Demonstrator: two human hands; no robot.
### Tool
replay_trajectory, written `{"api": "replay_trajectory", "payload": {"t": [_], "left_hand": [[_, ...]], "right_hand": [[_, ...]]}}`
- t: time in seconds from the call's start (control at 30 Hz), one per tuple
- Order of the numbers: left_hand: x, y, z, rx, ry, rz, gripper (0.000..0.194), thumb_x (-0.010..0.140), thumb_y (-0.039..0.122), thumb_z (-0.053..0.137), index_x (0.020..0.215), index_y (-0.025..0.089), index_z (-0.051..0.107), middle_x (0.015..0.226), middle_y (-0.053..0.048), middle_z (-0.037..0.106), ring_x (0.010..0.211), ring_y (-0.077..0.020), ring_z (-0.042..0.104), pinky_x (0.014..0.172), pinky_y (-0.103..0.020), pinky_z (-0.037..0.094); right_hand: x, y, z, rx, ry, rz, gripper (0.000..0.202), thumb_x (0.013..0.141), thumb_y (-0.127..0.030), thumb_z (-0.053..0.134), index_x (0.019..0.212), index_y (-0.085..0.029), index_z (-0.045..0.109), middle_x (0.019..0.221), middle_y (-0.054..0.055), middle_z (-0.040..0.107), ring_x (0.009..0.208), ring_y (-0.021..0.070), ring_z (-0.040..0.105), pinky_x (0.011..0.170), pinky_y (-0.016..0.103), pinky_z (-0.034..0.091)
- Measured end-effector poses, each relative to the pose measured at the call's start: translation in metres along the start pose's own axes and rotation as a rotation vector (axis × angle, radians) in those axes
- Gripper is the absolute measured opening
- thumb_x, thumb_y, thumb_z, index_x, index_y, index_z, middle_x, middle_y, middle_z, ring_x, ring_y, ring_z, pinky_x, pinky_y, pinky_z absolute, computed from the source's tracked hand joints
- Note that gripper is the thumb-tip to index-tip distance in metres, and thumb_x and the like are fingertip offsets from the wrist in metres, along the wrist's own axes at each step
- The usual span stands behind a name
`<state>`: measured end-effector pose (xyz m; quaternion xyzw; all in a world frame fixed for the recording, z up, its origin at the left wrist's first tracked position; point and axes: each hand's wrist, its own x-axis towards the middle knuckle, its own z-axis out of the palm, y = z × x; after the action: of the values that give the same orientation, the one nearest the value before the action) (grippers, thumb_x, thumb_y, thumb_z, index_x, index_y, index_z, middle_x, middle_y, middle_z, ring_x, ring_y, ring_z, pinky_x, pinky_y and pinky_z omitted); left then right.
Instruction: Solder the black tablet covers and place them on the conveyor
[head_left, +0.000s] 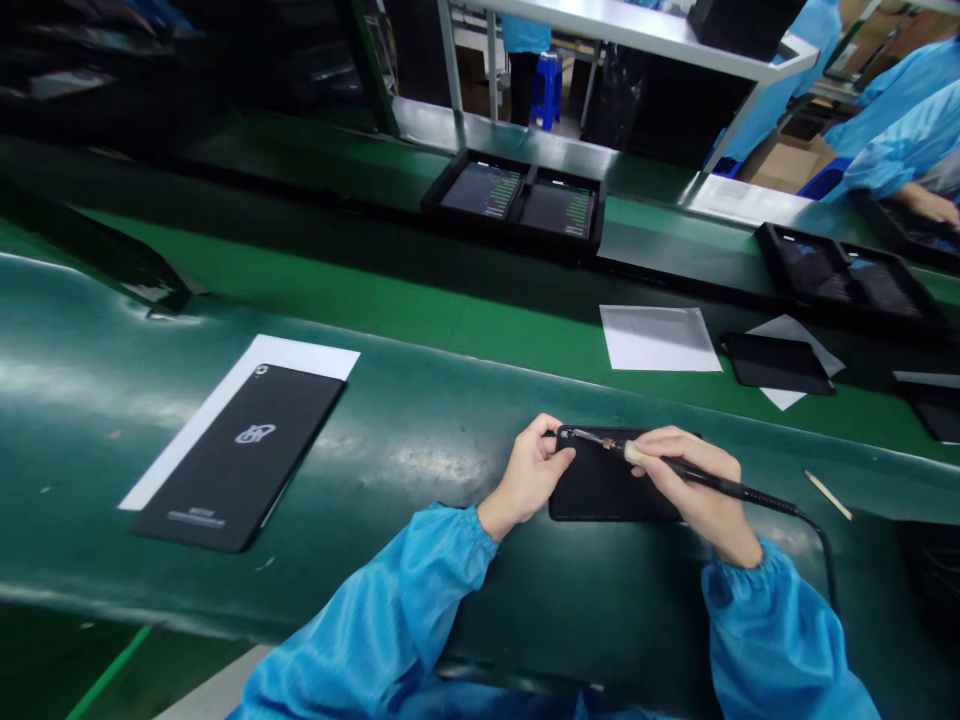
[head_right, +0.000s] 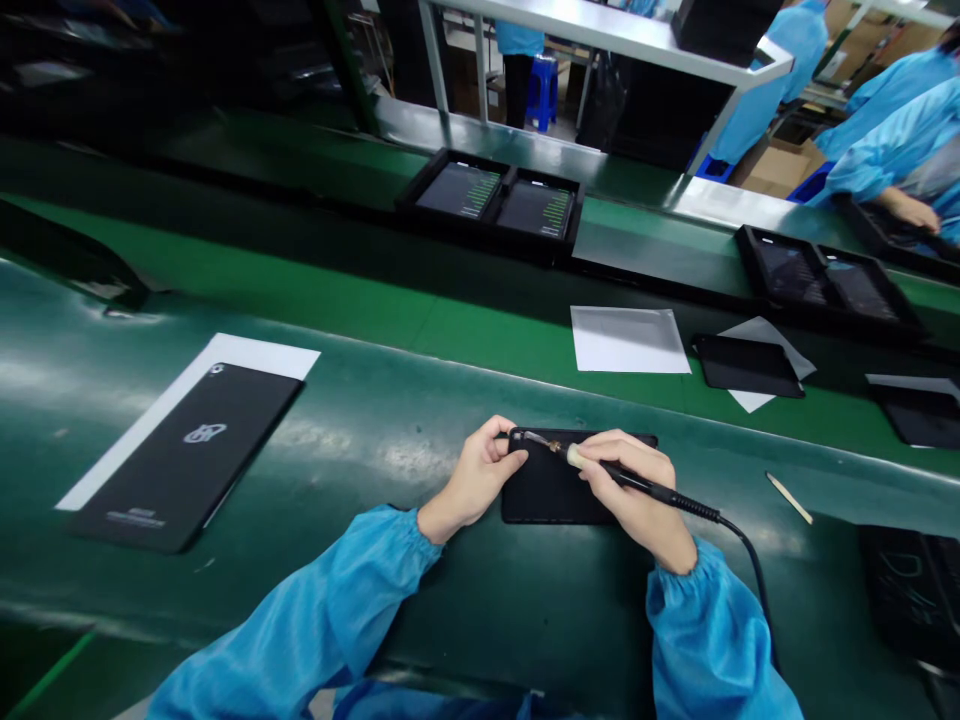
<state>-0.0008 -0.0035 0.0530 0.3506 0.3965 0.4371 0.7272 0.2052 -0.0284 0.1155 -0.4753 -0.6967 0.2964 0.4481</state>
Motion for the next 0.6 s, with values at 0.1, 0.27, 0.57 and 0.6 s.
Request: {"api": "replay_trajectory", "payload": {"t": [0.1,0.27,0.57,0.6], "left_hand": [[0.001,0.000,-0.001,-0.001,0.002,0.001,0.033,0.072,0.026,0.073,0.089,0.020,0.044,0.063,0.005,0.065,0.052,-0.0080,0.058,0.052,-0.018,0.044],[0.000,0.001,-0.001,-0.010,0.006,-0.001,0.036,0.071,0.028,0.076,0.089,0.020,0.046,0.063,0.005,0.065,0.051,-0.0076,0.057,0.051,-0.018,0.043],[0.001,-0.002,-0.001,0.001,0.015,-0.014,0.039,0.071,0.030,0.078,0.089,0.020,0.046,0.066,0.003,0.067,0.053,-0.0087,0.059,0.053,-0.018,0.043],[0.000,-0.002,-0.001,0.003,0.015,-0.018,0.039,0.071,0.031,0.078,0.089,0.020,0.045,0.067,0.003,0.067,0.053,-0.0091,0.059,0.053,-0.019,0.043]], "right_hand": [[0.002,0.002,-0.001,-0.003,-0.027,-0.001,0.006,0.090,-0.020,0.069,0.092,-0.021,0.075,0.090,0.006,0.071,0.080,0.0192,0.068,0.070,0.032,0.058],[0.001,-0.001,0.001,-0.023,-0.008,-0.026,0.005,0.090,-0.021,0.070,0.090,-0.022,0.075,0.088,0.006,0.072,0.079,0.0191,0.068,0.071,0.032,0.057],[-0.012,0.003,0.007,0.049,0.065,-0.018,0.010,0.091,-0.015,0.065,0.093,-0.020,0.074,0.077,0.003,0.071,0.073,0.0181,0.068,0.067,0.031,0.054],[-0.013,0.005,0.008,0.052,0.070,-0.012,0.010,0.091,-0.014,0.066,0.094,-0.020,0.074,0.078,0.003,0.071,0.073,0.0179,0.068,0.068,0.031,0.054]]}}
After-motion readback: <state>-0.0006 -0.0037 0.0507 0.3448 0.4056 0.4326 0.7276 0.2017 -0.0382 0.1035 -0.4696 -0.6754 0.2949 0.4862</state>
